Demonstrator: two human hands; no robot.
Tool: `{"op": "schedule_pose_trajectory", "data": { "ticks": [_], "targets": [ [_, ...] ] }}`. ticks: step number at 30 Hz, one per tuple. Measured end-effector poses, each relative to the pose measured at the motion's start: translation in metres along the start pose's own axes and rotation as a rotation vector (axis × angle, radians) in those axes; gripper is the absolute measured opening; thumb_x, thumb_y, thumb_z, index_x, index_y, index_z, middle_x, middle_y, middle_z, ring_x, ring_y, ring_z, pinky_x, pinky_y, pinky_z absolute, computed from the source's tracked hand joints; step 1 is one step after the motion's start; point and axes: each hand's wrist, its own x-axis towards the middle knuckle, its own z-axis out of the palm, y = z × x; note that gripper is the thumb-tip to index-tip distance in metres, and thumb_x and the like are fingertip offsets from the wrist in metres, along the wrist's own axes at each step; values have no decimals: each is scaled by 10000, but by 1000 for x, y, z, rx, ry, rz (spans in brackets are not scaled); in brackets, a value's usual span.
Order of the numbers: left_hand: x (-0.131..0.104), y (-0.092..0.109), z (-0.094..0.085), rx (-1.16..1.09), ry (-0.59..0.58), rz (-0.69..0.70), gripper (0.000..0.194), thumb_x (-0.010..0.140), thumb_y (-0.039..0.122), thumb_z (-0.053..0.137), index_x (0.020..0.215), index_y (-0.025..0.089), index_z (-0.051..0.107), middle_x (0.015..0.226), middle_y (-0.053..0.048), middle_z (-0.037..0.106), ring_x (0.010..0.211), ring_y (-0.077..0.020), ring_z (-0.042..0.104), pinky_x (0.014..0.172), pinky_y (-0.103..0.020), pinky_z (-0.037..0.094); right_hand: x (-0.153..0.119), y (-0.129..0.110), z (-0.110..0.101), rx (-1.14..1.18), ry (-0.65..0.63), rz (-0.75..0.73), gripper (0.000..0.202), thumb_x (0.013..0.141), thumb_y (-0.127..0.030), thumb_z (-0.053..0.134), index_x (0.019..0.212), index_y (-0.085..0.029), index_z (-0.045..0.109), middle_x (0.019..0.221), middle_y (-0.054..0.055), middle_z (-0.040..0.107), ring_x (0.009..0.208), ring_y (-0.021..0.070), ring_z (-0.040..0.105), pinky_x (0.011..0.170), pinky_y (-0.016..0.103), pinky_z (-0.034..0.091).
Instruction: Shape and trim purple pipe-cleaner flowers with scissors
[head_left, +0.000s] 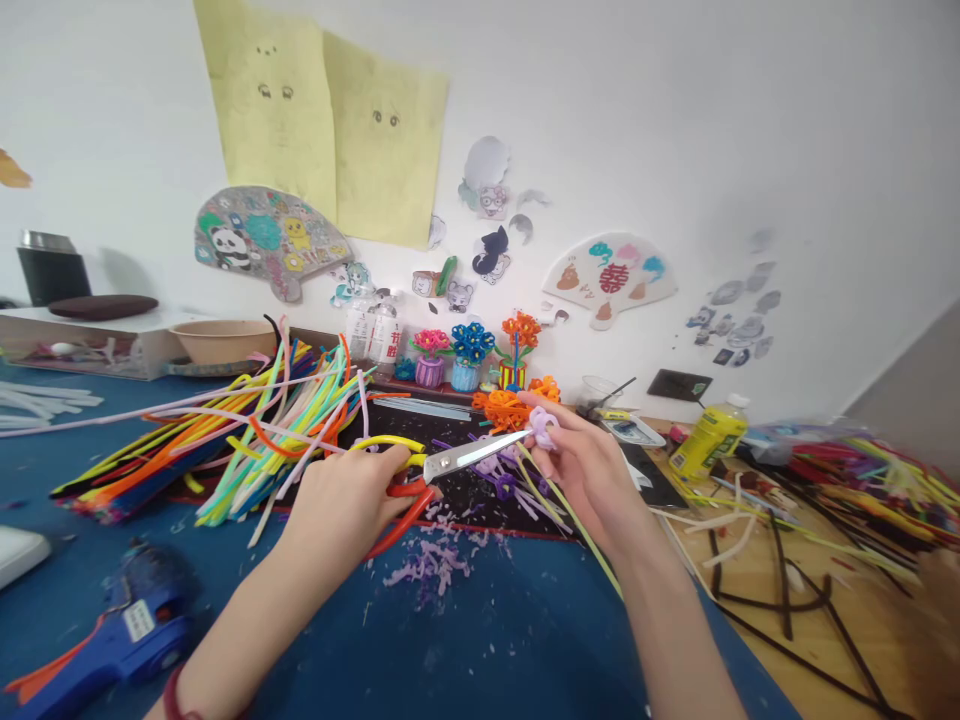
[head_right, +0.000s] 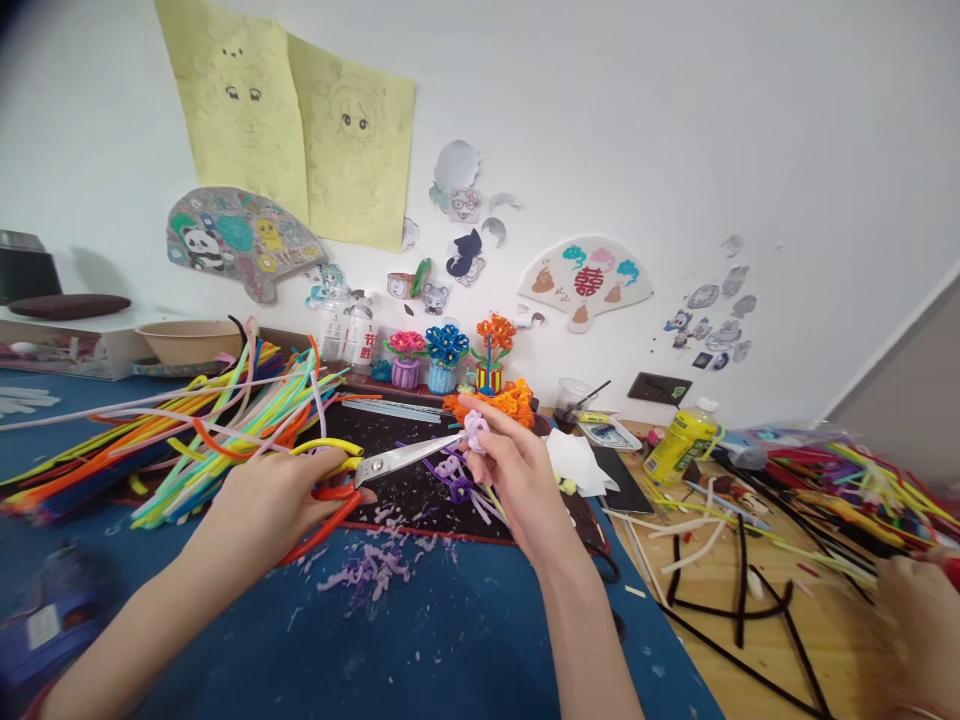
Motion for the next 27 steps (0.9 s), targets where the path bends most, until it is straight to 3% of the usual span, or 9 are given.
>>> {"op": "schedule_pose_trajectory", "data": {
  "ticks": [5, 11, 14, 21, 27],
  "targets": [
    [0, -4, 1, -27, 65, -47, 379, 843, 558, 416, 808, 238, 617, 726, -35, 705, 681, -230, 660, 495, -260, 263, 2, -1, -2, -25, 36, 22, 340, 792, -326, 592, 1081, -155, 646, 720, 9, 579, 506, 78, 403, 479, 227, 301],
    [-1, -1, 1, -34, 159, -42, 439, 785, 622, 477, 977, 238, 569, 962, -36, 704, 788, -247, 661, 501, -270, 278, 2, 0, -2, -94, 68, 29, 296, 801, -397, 596, 956, -149, 641, 678, 1, 584, 450, 62, 397, 456, 222, 275],
    [-2, 2, 3, -4, 190, -58, 440, 809, 617, 437, 970, 223, 549, 989, -60, 692, 801, -261, 658, 501, -278, 271, 2, 1, -1, -125, 77, 28, 296, 792, -402, 599, 946, -152, 643, 653, -5, 582, 432, 65, 393, 447, 230, 250],
    [3, -4, -2, -203, 115, -281, 343, 846, 520, 367, 745, 227, 515, 651, -27, 633, 629, -231, 611, 506, -265, 307, 0, 3, -3, -208, -1, -20, 261, 788, -257, 580, 1028, -193, 660, 631, -21, 537, 544, 112, 418, 515, 254, 283],
    [4, -18, -11, -298, 97, -387, 316, 830, 450, 357, 638, 229, 473, 557, -19, 567, 525, -193, 520, 509, -269, 318, -3, 1, -5, -280, -81, -28, 320, 778, -207, 579, 1085, -245, 663, 734, -2, 577, 601, 136, 442, 588, 282, 340]
  ]
}}
